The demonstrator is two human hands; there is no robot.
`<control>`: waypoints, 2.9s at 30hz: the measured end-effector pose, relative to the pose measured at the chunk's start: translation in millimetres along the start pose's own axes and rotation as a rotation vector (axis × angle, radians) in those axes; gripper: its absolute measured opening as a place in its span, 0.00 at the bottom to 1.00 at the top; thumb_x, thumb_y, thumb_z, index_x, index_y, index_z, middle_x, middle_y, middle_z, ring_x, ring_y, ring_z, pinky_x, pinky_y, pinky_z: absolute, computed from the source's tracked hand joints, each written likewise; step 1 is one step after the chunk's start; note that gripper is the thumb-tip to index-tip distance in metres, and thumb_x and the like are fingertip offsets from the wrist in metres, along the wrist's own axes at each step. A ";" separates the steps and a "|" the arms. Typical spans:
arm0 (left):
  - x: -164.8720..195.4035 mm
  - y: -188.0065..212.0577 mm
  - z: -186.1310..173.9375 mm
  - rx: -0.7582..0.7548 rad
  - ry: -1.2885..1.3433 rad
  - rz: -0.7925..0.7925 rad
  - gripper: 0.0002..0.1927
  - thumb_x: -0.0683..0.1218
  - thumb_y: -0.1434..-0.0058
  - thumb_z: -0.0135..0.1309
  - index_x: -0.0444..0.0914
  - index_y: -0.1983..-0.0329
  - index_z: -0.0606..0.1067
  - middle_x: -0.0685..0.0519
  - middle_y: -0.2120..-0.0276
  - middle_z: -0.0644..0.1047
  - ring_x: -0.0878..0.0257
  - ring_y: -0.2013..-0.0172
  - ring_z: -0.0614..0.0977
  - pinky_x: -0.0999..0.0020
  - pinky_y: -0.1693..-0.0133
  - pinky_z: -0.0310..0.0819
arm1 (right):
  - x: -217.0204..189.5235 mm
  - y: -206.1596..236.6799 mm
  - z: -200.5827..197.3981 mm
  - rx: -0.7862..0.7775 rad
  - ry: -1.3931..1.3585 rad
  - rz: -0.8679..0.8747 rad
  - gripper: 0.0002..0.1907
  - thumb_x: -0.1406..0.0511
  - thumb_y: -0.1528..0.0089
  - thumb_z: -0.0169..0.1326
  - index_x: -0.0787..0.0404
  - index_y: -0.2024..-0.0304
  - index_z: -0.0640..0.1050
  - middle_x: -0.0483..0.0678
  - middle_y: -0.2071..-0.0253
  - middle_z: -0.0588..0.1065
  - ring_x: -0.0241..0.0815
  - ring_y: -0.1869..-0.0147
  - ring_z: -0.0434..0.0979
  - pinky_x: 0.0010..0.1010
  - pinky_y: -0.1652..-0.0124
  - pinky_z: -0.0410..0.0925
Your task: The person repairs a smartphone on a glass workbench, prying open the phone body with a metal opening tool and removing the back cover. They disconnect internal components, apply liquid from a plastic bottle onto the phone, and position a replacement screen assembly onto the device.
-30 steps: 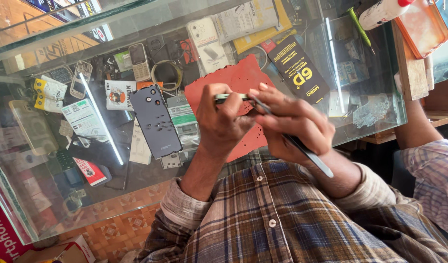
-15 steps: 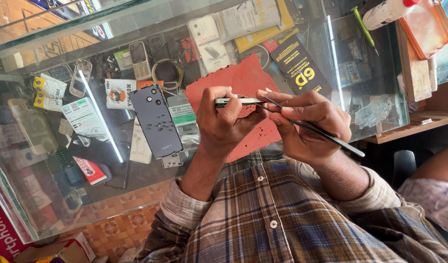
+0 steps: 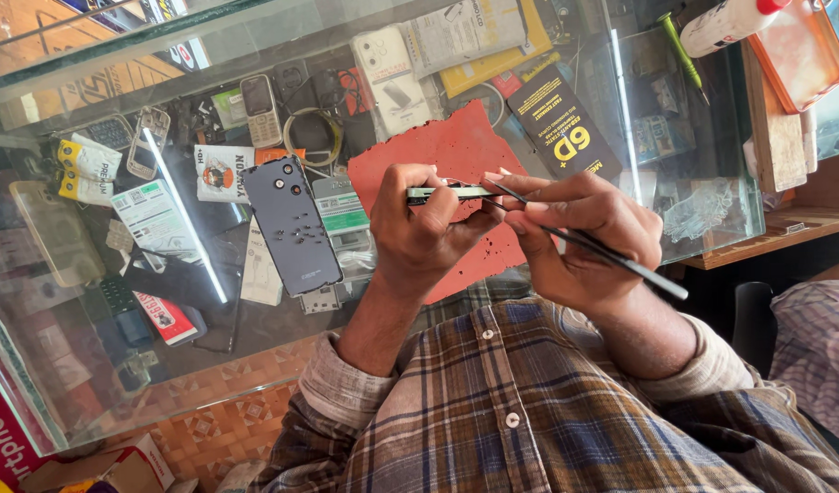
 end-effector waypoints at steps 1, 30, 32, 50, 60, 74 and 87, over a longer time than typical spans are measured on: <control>0.6 -0.3 0.7 0.001 -0.006 0.012 0.36 0.51 0.44 0.77 0.44 0.46 0.61 0.47 0.57 0.70 0.55 0.61 0.78 0.59 0.66 0.77 | -3.5 0.1 -0.9 -0.004 0.043 -0.010 0.09 0.77 0.35 0.62 0.68 0.60 0.73 0.57 0.63 0.78 0.56 0.46 0.86 0.33 0.56 0.81; -3.1 0.5 3.5 0.018 -0.038 -0.054 0.38 0.50 0.50 0.79 0.42 0.47 0.64 0.45 0.57 0.70 0.52 0.63 0.78 0.58 0.70 0.73 | -12.1 -7.9 9.9 0.042 0.234 -0.051 0.10 0.82 0.38 0.64 0.66 0.59 0.80 0.54 0.63 0.79 0.51 0.49 0.87 0.31 0.55 0.80; -1.5 -1.6 2.7 0.025 -0.050 -0.054 0.39 0.52 0.50 0.81 0.43 0.48 0.63 0.44 0.58 0.71 0.54 0.64 0.78 0.59 0.71 0.75 | -7.8 -12.5 1.4 -0.034 0.159 0.060 0.10 0.80 0.38 0.66 0.67 0.60 0.79 0.55 0.61 0.80 0.48 0.52 0.87 0.28 0.60 0.78; -5.4 -7.4 -12.7 0.089 0.124 -0.084 0.38 0.41 0.49 0.77 0.40 0.49 0.59 0.48 0.58 0.69 0.57 0.58 0.82 0.44 0.44 0.84 | 25.9 21.6 9.1 0.034 -0.362 0.140 0.07 0.78 0.29 0.54 0.71 0.54 0.68 0.57 0.58 0.73 0.61 0.44 0.82 0.43 0.47 0.78; -9.5 -3.0 -10.8 0.084 0.188 -0.150 0.38 0.45 0.48 0.78 0.40 0.49 0.59 0.50 0.59 0.68 0.58 0.61 0.79 0.51 0.45 0.83 | 9.3 4.8 5.7 -0.016 0.050 0.105 0.10 0.78 0.39 0.64 0.70 0.63 0.74 0.56 0.67 0.76 0.49 0.60 0.85 0.27 0.65 0.74; -12.2 -4.3 -9.7 0.135 0.122 -0.160 0.39 0.57 0.49 0.72 0.39 0.46 0.60 0.48 0.58 0.66 0.55 0.60 0.78 0.55 0.51 0.82 | -8.2 6.5 29.4 -0.017 0.250 -0.457 0.11 0.83 0.41 0.62 0.73 0.58 0.76 0.59 0.62 0.74 0.69 0.51 0.83 0.50 0.51 0.77; -7.9 -6.3 -11.2 0.126 0.121 -0.108 0.36 0.41 0.48 0.74 0.39 0.50 0.59 0.50 0.63 0.69 0.57 0.63 0.76 0.52 0.47 0.84 | 37.0 3.1 8.6 -0.028 -0.364 0.449 0.06 0.80 0.30 0.56 0.73 0.56 0.70 0.56 0.57 0.80 0.55 0.45 0.84 0.36 0.48 0.80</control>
Point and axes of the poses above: each hand's wrist, its own y-axis away from the middle knuckle, its own z-axis out of the palm, x = y × z, the point moved 6 cm from there along -y, towards the middle knuckle
